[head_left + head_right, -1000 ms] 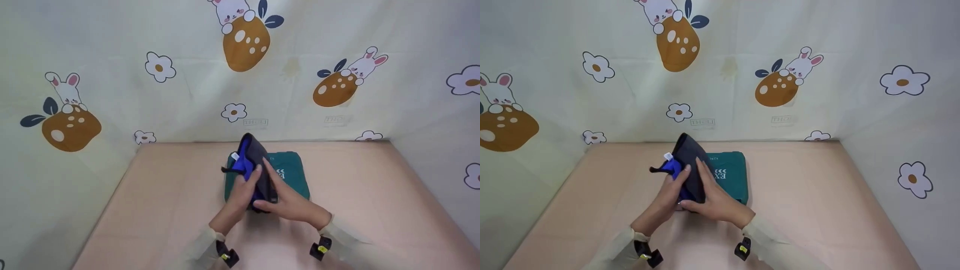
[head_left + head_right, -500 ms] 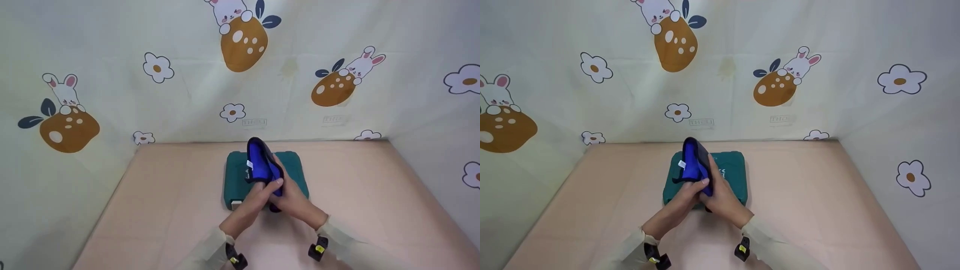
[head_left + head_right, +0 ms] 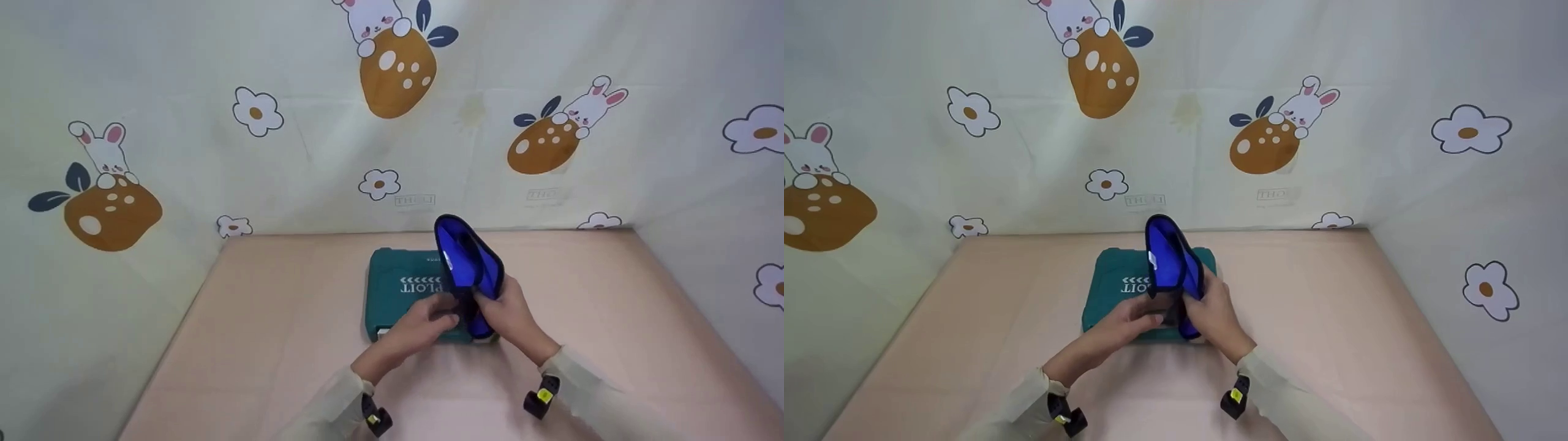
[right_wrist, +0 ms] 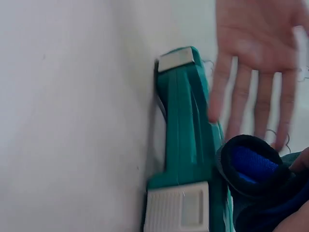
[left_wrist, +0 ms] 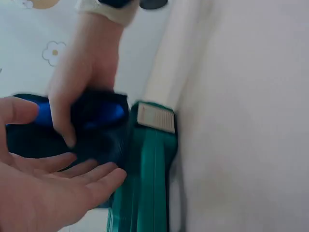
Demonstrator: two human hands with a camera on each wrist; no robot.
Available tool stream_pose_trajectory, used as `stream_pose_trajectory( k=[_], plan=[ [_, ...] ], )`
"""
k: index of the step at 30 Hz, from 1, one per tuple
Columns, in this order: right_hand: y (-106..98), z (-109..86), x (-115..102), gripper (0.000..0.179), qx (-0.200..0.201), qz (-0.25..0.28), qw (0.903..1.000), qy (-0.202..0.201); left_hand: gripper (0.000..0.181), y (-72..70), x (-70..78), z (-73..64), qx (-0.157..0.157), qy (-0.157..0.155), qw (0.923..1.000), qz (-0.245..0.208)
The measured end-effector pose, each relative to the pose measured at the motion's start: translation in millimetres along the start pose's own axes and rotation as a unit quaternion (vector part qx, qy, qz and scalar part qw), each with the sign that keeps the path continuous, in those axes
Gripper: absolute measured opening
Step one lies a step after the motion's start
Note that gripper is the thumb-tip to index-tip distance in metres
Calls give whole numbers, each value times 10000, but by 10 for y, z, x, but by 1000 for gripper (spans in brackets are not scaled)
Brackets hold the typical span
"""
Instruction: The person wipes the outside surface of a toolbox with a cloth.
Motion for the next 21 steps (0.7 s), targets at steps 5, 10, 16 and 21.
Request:
stream_pose_trajectory(
  k=[5,10,16,21],
  plan=[
    [-194,0,61,13,64,-95,9999,123,41,-56,-117,75,-126,-288,9949,957],
    [-372,-5,127,11,160,-150,9995,239,35,-1,-148,115,-610,-349,9750,2108],
    [-493,-4,179,13,129,-249,9990,337,33,53,-194,101,-762,-626,9426,3190],
    [-577,-9,188,18,141,-330,9989,302,34,110,-244,103,-875,-802,9153,3849]
  ],
)
Point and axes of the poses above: each hand's wrist, its own z-axis towards the middle knuckle, its own y-axis out of the palm, x = y × z, the point moved 10 cm from there along z, towards the middle knuckle, and after that the axes turned 3 degrees about y, right-handed, at the moved point
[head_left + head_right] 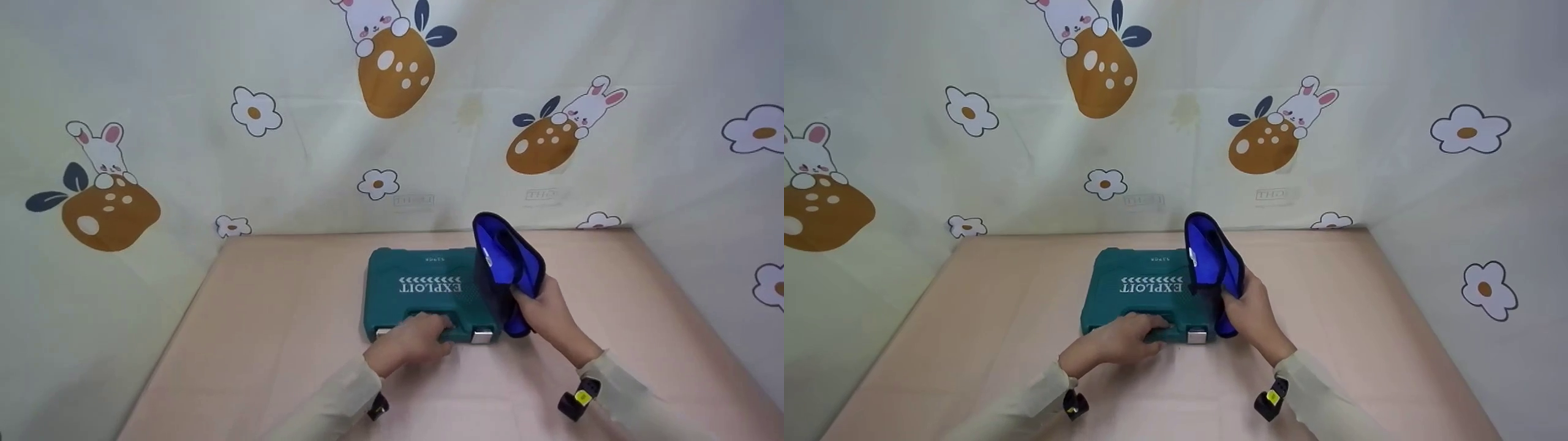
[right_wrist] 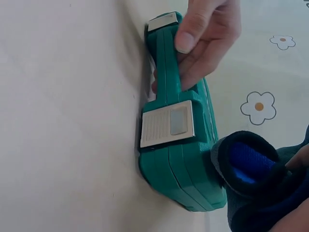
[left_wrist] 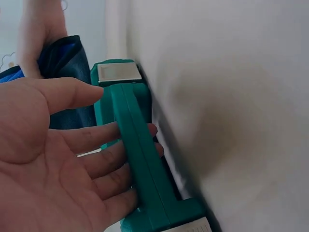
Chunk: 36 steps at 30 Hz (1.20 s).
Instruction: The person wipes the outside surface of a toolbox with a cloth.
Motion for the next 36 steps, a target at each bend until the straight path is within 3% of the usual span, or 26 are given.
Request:
stream_pose_trajectory(
  k=[9,18,22,27,31,36],
  plan=[
    [-218,-21,73,24,175,-227,9996,-1,30,70,37,22,24,52,9950,993],
    [-405,-35,106,21,292,-427,9987,31,18,7,52,-14,223,203,9900,1379],
    [-491,-16,130,22,314,-453,9983,168,19,-226,233,-104,667,581,9797,1800],
    [-582,-7,105,24,430,-414,9980,184,29,-776,575,-266,1400,776,9603,2283],
    [-600,-17,97,26,406,-389,9982,196,34,-1122,732,-296,1555,713,9539,2464],
    [-603,-24,110,29,388,-440,9980,223,34,-1291,728,-113,1535,504,9523,2590]
  ],
)
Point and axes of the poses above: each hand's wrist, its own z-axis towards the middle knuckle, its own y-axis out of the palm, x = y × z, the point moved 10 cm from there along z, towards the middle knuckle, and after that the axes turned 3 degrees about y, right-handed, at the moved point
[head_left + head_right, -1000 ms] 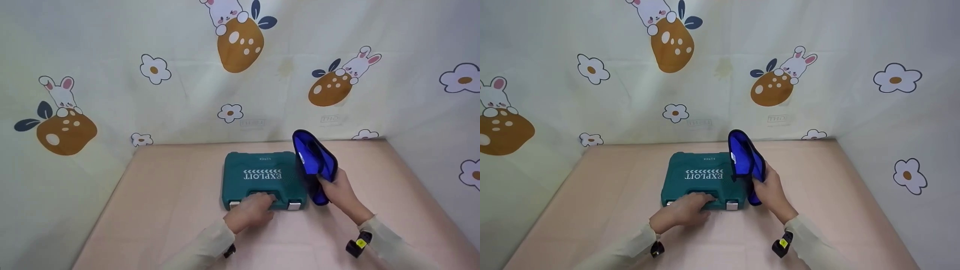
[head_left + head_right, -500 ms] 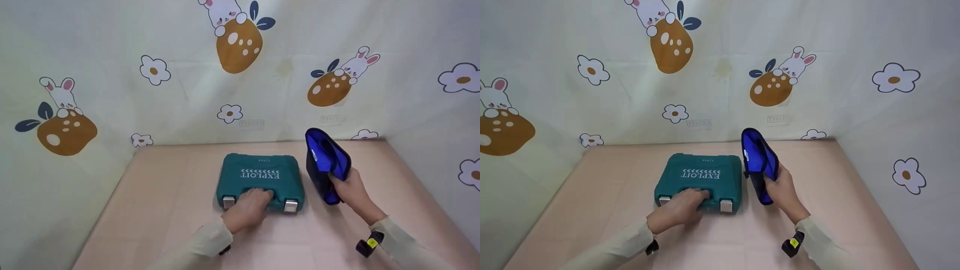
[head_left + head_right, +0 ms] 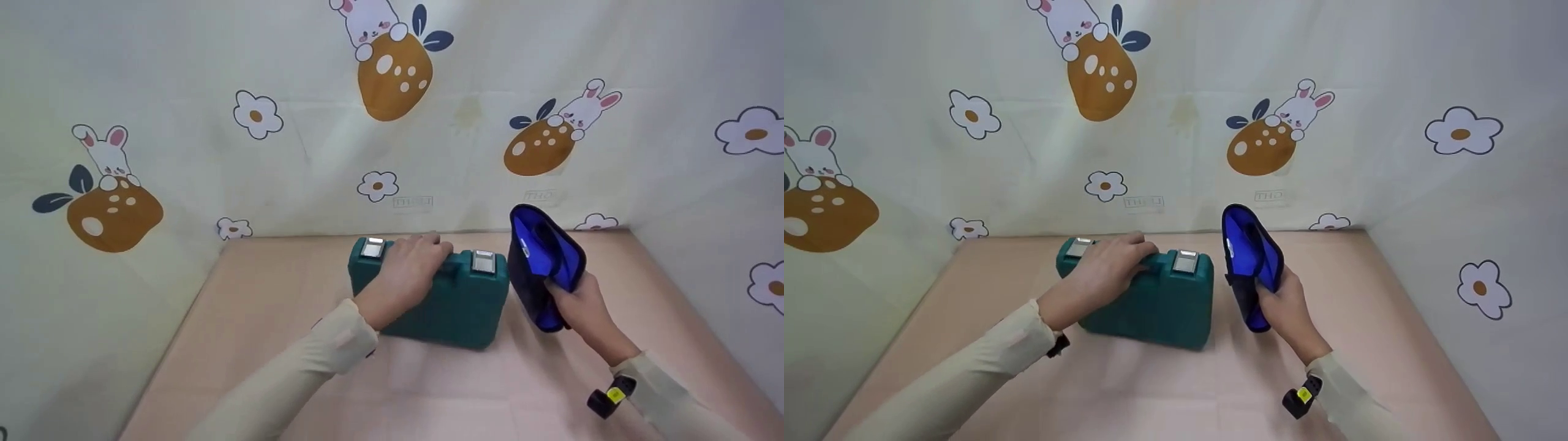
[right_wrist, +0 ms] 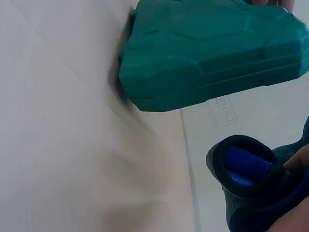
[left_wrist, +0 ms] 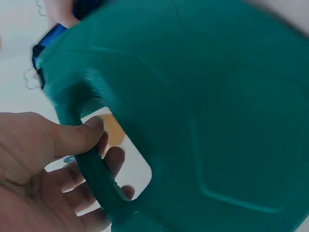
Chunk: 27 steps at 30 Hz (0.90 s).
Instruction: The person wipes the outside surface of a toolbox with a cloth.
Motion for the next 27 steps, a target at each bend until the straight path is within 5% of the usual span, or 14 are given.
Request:
stream_pose_trajectory(
  k=[8,18,27],
  plan=[
    [38,-22,40,22,-29,128,9999,13,33,110,-106,419,96,-243,9994,239],
    [109,-76,156,22,-173,161,9996,127,23,244,-229,653,-182,-482,9984,232],
    [175,-131,251,18,-248,129,9994,201,17,726,-457,708,-633,-772,9950,-56]
  ],
)
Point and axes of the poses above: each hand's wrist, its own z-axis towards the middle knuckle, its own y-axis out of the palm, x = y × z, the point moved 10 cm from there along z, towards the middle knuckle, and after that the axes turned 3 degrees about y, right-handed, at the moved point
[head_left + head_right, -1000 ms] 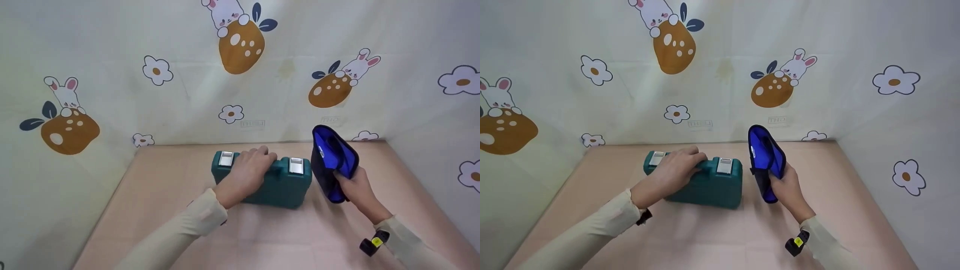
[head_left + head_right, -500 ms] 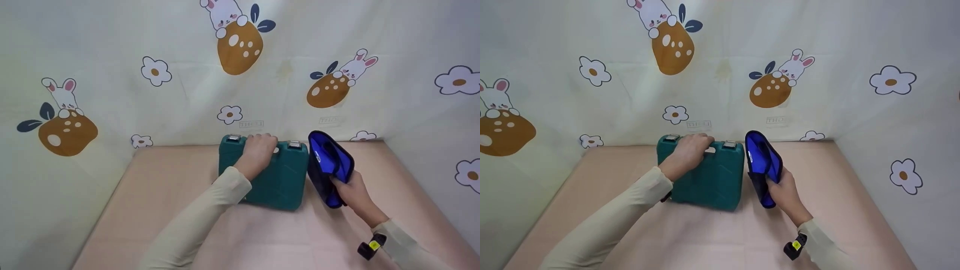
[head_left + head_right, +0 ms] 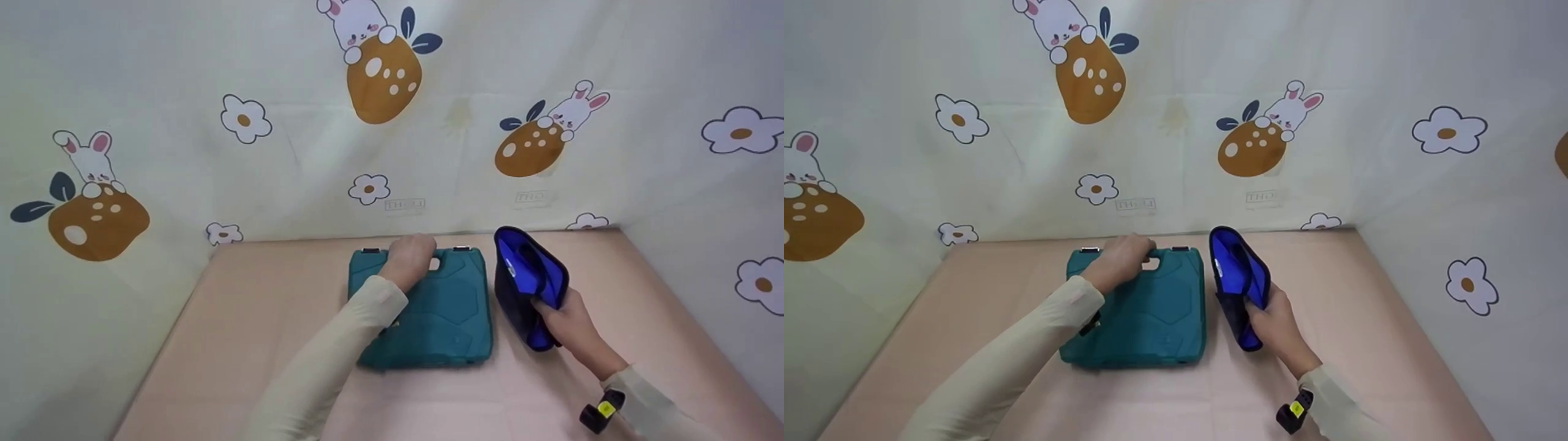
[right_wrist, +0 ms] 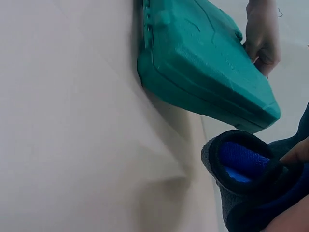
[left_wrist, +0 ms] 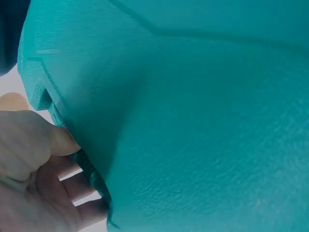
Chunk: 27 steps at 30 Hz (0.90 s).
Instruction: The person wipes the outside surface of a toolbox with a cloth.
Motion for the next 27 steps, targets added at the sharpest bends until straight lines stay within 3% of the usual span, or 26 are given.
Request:
stream_pose_trajectory(
  k=[7,16,22,27],
  plan=[
    [57,-29,80,16,-36,-45,10000,76,16,279,-68,84,-200,-95,9997,142],
    [152,-50,66,17,-167,76,9998,87,13,452,-67,121,-96,-62,9986,514],
    [138,-48,24,14,-131,4,9999,1,13,331,-65,100,-102,-84,9999,64],
    [158,-46,6,21,-261,-66,9996,46,19,222,-149,-53,-131,-34,9985,-533]
  ],
)
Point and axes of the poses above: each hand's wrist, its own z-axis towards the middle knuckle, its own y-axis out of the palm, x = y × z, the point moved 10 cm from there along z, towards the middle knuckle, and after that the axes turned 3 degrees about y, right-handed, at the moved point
